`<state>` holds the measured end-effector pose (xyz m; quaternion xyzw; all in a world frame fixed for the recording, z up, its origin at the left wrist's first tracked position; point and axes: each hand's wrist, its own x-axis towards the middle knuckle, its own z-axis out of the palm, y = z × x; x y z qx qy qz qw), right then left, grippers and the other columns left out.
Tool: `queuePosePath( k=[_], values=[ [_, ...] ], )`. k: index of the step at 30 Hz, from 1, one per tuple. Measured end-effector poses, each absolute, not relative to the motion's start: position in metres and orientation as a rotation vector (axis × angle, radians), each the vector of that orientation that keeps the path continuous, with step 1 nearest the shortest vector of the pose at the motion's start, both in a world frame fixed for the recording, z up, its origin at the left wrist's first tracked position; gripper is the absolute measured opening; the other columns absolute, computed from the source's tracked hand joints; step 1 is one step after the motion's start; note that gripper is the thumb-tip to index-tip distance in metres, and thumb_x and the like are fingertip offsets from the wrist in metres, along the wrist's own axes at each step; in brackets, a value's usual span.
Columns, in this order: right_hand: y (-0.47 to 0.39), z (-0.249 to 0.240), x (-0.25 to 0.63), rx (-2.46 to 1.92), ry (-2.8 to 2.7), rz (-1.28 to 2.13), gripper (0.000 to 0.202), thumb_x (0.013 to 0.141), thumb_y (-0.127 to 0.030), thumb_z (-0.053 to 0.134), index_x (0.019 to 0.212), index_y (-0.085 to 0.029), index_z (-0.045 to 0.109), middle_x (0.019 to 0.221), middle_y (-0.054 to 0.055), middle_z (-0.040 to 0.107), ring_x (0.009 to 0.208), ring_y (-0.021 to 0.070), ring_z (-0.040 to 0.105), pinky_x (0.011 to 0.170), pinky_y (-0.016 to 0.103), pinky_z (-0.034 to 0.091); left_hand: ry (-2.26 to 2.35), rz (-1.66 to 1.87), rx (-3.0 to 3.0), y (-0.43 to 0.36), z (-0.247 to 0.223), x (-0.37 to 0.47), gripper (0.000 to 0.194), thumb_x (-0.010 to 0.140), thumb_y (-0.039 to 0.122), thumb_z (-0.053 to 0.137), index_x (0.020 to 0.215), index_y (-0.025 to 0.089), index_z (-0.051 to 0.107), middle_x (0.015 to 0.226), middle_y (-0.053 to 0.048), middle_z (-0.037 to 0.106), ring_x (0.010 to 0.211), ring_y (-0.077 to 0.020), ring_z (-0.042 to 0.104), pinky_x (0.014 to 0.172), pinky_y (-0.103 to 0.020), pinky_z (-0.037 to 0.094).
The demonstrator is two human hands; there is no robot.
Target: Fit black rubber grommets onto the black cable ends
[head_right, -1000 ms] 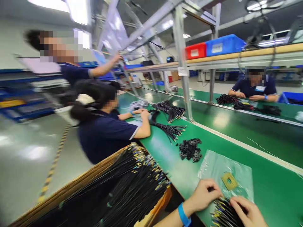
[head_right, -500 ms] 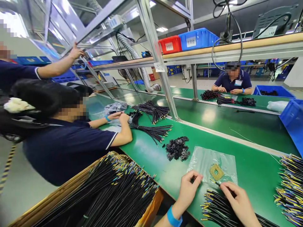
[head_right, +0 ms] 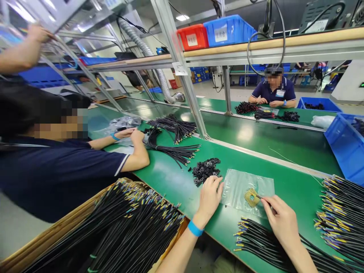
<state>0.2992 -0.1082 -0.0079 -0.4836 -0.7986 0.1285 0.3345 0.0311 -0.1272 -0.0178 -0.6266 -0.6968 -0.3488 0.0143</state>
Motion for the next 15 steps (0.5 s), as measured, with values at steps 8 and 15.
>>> queuePosePath(
  k=[8, 15],
  values=[
    [-0.095, -0.051, 0.305, -1.213, -2.226, 0.108, 0.042, 0.097, -0.052, 0.041, 0.093, -0.024, 0.072, 0.091, 0.003, 0.069, 0.079, 0.0162, 0.067, 0.062, 0.022, 0.049, -2.18, -0.51, -1.821, -0.105, -0.032, 0.019, 0.01, 0.089, 0.014, 0.055, 0.087, 0.018, 0.064, 0.094, -0.007, 0.057, 0.09, -0.0223, 0.051, 0.076, -0.036, 0.044],
    [-0.103, -0.036, 0.294, -1.159, -2.12, 0.094, 0.031, 0.098, -0.039, 0.047, 0.09, -0.02, 0.071, 0.084, 0.003, 0.068, 0.067, 0.0123, 0.063, 0.063, 0.021, 0.047, -2.087, -0.808, -1.809, -0.11, -0.026, 0.013, 0.018, 0.092, 0.017, 0.051, 0.092, 0.019, 0.068, 0.104, -0.009, 0.059, 0.092, -0.0216, 0.054, 0.078, -0.035, 0.046]
  ],
)
